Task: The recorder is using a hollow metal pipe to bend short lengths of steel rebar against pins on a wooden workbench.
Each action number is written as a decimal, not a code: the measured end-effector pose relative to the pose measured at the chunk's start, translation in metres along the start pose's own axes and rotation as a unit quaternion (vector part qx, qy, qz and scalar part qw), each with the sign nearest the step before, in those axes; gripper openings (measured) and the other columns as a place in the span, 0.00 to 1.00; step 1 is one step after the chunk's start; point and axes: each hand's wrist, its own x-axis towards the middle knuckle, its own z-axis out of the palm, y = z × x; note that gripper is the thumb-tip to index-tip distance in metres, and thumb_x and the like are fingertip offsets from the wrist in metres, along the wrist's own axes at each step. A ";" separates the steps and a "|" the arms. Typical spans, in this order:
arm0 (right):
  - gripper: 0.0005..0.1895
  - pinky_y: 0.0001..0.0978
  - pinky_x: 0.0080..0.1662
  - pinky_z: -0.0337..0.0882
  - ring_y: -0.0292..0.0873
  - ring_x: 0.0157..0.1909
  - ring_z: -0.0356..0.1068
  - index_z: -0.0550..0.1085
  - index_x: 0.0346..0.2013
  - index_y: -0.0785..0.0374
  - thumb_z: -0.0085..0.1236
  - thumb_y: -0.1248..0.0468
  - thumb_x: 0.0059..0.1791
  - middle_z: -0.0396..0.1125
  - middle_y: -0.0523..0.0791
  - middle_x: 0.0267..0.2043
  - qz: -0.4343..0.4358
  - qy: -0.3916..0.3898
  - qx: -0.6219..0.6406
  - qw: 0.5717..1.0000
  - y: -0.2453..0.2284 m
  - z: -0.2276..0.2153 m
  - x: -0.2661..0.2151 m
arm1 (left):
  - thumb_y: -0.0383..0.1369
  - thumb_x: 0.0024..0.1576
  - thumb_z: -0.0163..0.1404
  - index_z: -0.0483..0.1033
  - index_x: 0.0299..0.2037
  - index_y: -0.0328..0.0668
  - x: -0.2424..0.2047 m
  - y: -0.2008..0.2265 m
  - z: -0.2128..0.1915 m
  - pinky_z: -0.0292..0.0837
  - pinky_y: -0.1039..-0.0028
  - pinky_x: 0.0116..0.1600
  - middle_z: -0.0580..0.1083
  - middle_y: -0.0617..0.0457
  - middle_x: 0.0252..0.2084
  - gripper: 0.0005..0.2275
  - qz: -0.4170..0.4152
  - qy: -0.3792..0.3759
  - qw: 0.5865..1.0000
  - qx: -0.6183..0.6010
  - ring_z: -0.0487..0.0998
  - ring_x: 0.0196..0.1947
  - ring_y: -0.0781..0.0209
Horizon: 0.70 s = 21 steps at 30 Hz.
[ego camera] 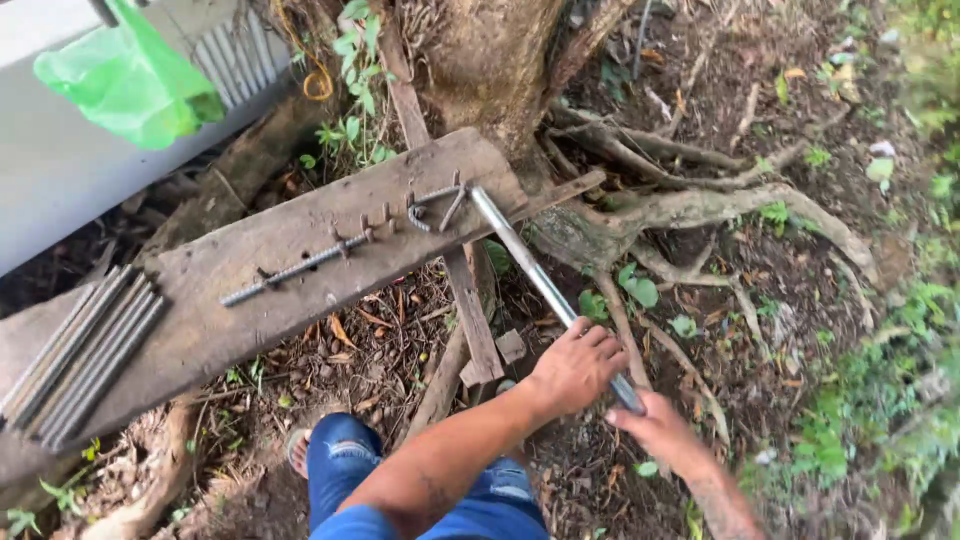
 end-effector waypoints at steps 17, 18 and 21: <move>0.18 0.27 0.18 0.47 0.32 0.15 0.49 0.69 0.33 0.59 0.58 0.48 0.50 0.49 0.35 0.18 0.103 0.030 0.010 0.994 0.012 -0.036 0.026 | 0.36 0.54 0.51 0.77 0.40 0.47 0.029 -0.007 0.006 0.59 0.62 0.56 0.75 0.55 0.34 0.08 -0.003 0.001 1.000 -0.012 0.72 0.46 0.58; 0.18 0.27 0.18 0.47 0.32 0.15 0.49 0.69 0.33 0.59 0.58 0.48 0.50 0.49 0.35 0.18 0.100 0.021 0.004 0.995 0.033 -0.042 0.036 | 0.36 0.54 0.51 0.77 0.40 0.47 0.029 -0.004 0.006 0.59 0.62 0.56 0.75 0.55 0.34 0.08 -0.013 0.001 1.000 -0.009 0.72 0.46 0.58; 0.21 0.32 0.16 0.49 0.36 0.13 0.50 0.67 0.32 0.61 0.60 0.47 0.49 0.51 0.38 0.15 0.086 -0.027 0.054 0.994 0.089 -0.056 0.077 | 0.37 0.54 0.53 0.78 0.38 0.47 0.033 -0.002 0.004 0.59 0.62 0.54 0.75 0.56 0.33 0.07 -0.017 -0.018 1.000 0.002 0.72 0.46 0.58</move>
